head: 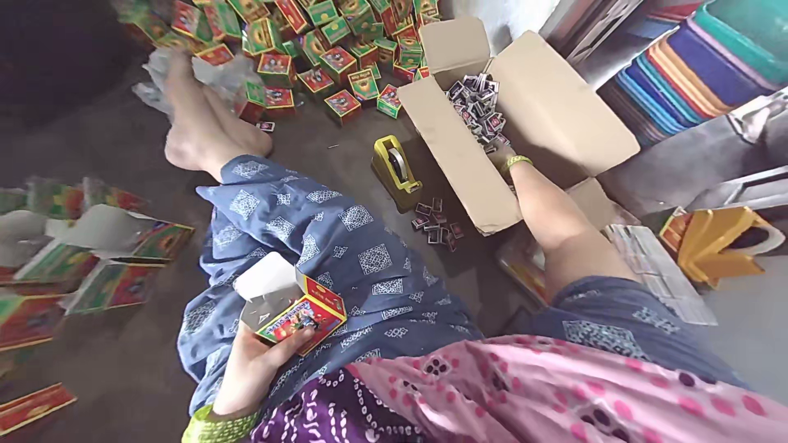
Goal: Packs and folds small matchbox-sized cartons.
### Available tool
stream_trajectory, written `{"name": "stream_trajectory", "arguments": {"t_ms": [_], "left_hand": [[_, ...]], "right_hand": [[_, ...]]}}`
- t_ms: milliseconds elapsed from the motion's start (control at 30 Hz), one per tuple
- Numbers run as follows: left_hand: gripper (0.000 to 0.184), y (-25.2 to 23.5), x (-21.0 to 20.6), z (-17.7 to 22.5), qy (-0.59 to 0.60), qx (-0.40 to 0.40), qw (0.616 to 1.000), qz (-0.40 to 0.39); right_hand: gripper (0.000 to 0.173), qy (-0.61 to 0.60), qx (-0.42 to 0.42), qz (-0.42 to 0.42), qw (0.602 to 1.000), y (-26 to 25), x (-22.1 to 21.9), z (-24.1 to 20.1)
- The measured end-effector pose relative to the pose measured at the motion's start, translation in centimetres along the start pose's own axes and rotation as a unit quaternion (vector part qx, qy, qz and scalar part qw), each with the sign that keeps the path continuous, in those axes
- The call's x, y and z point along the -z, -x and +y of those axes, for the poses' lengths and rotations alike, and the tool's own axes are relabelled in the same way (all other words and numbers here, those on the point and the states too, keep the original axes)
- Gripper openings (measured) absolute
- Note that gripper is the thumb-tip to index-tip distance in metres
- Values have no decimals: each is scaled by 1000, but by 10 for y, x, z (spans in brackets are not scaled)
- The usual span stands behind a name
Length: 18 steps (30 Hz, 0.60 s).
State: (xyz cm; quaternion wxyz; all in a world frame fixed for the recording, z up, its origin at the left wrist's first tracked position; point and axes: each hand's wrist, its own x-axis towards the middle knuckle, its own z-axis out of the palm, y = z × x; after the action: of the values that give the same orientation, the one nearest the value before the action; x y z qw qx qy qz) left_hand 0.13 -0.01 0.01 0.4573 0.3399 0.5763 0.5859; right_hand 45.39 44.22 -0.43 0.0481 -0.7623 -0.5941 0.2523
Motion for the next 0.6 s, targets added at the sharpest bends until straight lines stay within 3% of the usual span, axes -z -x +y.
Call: {"name": "stream_trajectory", "arguments": {"t_ms": [167,300,367,500,600], "left_hand": [[99,1,2,-1,-5,-3,1000,-6],[99,1,3,-2,9,-23,1000,-17],[100,2,3,-3,8,-31,999,-24],[98,3,5,-4,9,-40,999,-33],[99,3,7,-5,5,-43,998,-47]], "right_hand": [[70,-2,-18,29,999,6,18,-5],[60,-101,55,105,988,40,40,-18],[68,-173,79,139,972,67,51,-29],[69,-267,201,180,925,141,61,-53],[64,-198,316,171,912,209,53,-66]]}}
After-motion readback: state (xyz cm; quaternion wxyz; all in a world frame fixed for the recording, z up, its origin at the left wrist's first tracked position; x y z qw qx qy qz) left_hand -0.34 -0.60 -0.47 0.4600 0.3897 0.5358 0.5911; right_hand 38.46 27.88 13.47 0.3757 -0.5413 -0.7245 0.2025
